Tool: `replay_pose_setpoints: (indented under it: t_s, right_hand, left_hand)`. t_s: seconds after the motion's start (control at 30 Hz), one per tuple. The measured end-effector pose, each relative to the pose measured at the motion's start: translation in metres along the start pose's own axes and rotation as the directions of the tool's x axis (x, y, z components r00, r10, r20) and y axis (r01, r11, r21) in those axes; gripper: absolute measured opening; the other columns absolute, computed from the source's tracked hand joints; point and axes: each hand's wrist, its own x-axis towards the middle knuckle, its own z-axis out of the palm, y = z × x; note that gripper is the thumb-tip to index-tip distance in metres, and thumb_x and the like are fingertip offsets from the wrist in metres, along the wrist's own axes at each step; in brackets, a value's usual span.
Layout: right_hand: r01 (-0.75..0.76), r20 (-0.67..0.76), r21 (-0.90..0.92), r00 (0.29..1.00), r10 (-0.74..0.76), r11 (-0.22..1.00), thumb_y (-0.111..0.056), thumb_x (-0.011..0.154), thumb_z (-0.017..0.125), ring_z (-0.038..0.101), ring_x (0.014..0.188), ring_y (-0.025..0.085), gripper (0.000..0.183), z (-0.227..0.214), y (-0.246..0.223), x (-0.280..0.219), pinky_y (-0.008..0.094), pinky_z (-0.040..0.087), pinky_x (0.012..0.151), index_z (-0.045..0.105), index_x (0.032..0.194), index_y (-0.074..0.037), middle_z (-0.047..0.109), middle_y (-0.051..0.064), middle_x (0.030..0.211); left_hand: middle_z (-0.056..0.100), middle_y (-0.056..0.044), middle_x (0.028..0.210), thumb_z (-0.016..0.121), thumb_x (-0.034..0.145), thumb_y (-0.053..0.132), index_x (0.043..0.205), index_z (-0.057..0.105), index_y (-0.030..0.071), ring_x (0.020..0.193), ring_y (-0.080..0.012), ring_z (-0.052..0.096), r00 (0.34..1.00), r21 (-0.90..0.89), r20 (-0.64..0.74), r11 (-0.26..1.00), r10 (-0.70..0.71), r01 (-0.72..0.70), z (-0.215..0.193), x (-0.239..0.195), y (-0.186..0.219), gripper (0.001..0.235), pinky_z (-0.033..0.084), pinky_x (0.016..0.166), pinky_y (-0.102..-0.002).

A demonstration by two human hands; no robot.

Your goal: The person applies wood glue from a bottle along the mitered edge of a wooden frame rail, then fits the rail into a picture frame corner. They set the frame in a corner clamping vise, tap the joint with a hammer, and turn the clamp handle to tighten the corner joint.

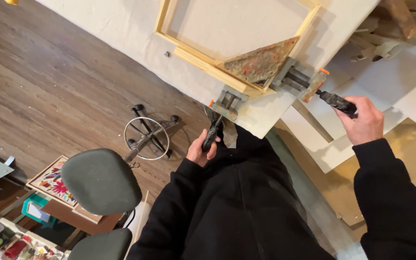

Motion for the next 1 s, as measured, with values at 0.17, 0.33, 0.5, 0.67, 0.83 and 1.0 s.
replay_pose_setpoints:
  t_s: [0.17,0.33,0.5,0.67,0.83,1.0]
  right_hand:
    - [-0.720,0.568,0.470,0.690,0.449,0.511,-0.049,0.096,0.048,0.051,0.040,0.012,0.045,-0.009,0.070,0.013,0.024,0.036,0.038,0.069,0.106,-0.010,0.062,0.006,0.057]
    - [-0.718,0.713,0.685,0.695,0.091,0.119,-0.043,0.123,0.045,0.052,0.059,0.010,0.055,-0.001,0.144,0.006,0.025,0.039,0.050,0.062,0.115,0.009,0.060,0.003,0.076]
    - [-0.650,0.535,0.621,0.760,0.370,0.438,-0.025,0.107,0.053,0.063,0.084,0.013,0.025,-0.006,0.069,0.002,0.025,0.050,0.061,0.062,0.120,-0.005,0.067,0.005,0.095]
    - [0.001,-0.040,0.276,0.999,0.010,0.961,-0.005,0.094,0.082,0.069,0.107,0.019,0.034,0.005,0.045,-0.010,0.034,0.059,0.091,0.055,0.115,-0.001,0.068,0.008,0.116]
    - [0.223,-0.160,-0.267,0.949,-0.272,0.937,-0.004,0.091,0.088,0.070,0.100,0.025,0.038,0.009,0.055,-0.011,0.033,0.058,0.088,0.056,0.110,-0.001,0.068,0.012,0.110]
    - [0.348,-0.144,-0.246,0.910,-0.389,0.905,-0.010,0.080,0.094,0.067,0.102,0.030,0.058,-0.021,0.002,-0.004,0.038,0.058,0.091,0.055,0.122,0.001,0.061,0.017,0.121]
  left_hand:
    - [0.073,-0.005,0.088,0.065,0.093,0.029,0.114,0.059,0.010,0.069,-0.0125,0.067,0.965,0.371,-0.262,0.924,0.005,0.095,0.048,-0.008,0.028,0.029,0.055,0.055,-0.028]
    - [0.073,-0.011,0.091,0.084,0.084,0.023,0.108,0.063,0.000,0.081,-0.0169,0.070,0.802,0.940,-0.052,0.301,0.595,-0.162,0.063,-0.023,0.027,0.039,0.056,0.074,-0.030]
    - [0.071,-0.011,0.087,0.080,0.089,0.020,0.107,0.069,0.001,0.078,-0.0161,0.068,0.779,0.961,-0.031,0.232,0.626,-0.149,0.050,-0.024,0.019,0.028,0.055,0.073,-0.029]
    - [0.059,-0.006,0.064,0.048,0.113,0.044,0.083,0.059,0.001,0.057,-0.0125,0.051,0.980,0.652,-0.145,0.758,0.133,-0.006,-0.021,-0.015,-0.005,0.053,0.040,0.055,-0.026]
    - [0.059,-0.007,0.057,0.041,0.111,0.055,0.082,0.061,0.004,0.049,-0.0184,0.053,0.967,0.087,0.068,0.967,-0.245,0.239,-0.017,0.006,0.012,0.062,0.041,0.048,-0.029]
    - [0.068,-0.015,0.092,0.055,0.105,0.047,0.103,0.069,0.000,0.087,-0.0295,0.065,0.900,0.860,-0.164,0.506,0.403,-0.070,0.061,0.010,0.051,0.049,0.052,0.080,-0.037]
